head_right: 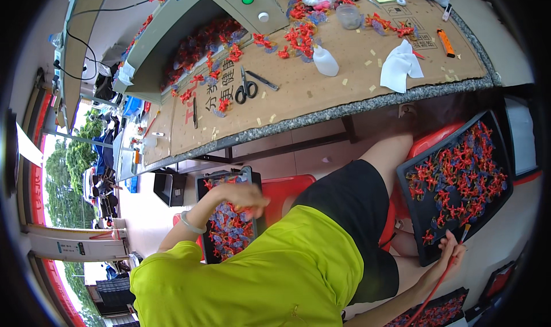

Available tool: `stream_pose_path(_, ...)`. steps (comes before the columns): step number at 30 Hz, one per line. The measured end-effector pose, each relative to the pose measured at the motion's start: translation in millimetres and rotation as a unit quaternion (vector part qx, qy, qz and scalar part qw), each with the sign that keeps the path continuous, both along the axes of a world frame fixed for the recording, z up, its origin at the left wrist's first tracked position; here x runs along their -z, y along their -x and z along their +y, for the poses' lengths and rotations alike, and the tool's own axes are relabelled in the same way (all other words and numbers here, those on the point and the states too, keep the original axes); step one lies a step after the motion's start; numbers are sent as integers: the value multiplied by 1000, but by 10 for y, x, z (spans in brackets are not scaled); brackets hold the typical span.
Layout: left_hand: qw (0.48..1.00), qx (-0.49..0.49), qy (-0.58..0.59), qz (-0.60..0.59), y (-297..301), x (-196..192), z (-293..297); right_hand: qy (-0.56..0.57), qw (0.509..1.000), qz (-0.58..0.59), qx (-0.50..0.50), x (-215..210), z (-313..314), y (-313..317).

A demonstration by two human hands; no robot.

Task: The person applies liquid to plastic figurine parts with a brush and assembles the toy figures by attaching pieces together by hand.

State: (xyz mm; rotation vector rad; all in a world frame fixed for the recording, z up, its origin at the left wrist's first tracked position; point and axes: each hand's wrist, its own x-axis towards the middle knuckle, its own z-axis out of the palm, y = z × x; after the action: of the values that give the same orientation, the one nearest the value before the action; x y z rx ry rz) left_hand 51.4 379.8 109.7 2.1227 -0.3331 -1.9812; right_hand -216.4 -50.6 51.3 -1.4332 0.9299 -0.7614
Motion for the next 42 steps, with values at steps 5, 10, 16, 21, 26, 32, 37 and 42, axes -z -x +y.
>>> stream_pose_path(5, 917, 182, -350, -50, 124, 788, 1293, 253, 953, 159, -50, 898, -249, 80)
stream_pose_path(10, 927, 171, -329, 53, 42, 870, 1271, 61, 995, 66, -36, 1305, -278, -244)
stream_pose_path(16, 904, 307, -35, -295, 78, 164, -208, 327, 922, 194, -73, 1363, -576, -468)
stream_pose_path(21, 873, 132, 290, -369, 380, 224, -1761, 327, 930, 162, 48, 1552, -875, -572)
stream_pose_path(26, 829, 141, 458, -289, 649, 233, -2642, 232, 944, 229, 51, 1510, -972, -855)
stream_pose_path(32, 869, -69, 488, -45, 858, 719, -3042, 246, 948, 110, 166, 1093, -690, -669)
stream_pose_path(37, 859, -234, 414, 189, 1054, 919, -3312, 258, 945, -6, 202, 696, -299, -407)
stream_pose_path(42, 791, -301, 467, 255, 1272, 758, -3472, 92, 951, -221, 197, 307, 165, -393)
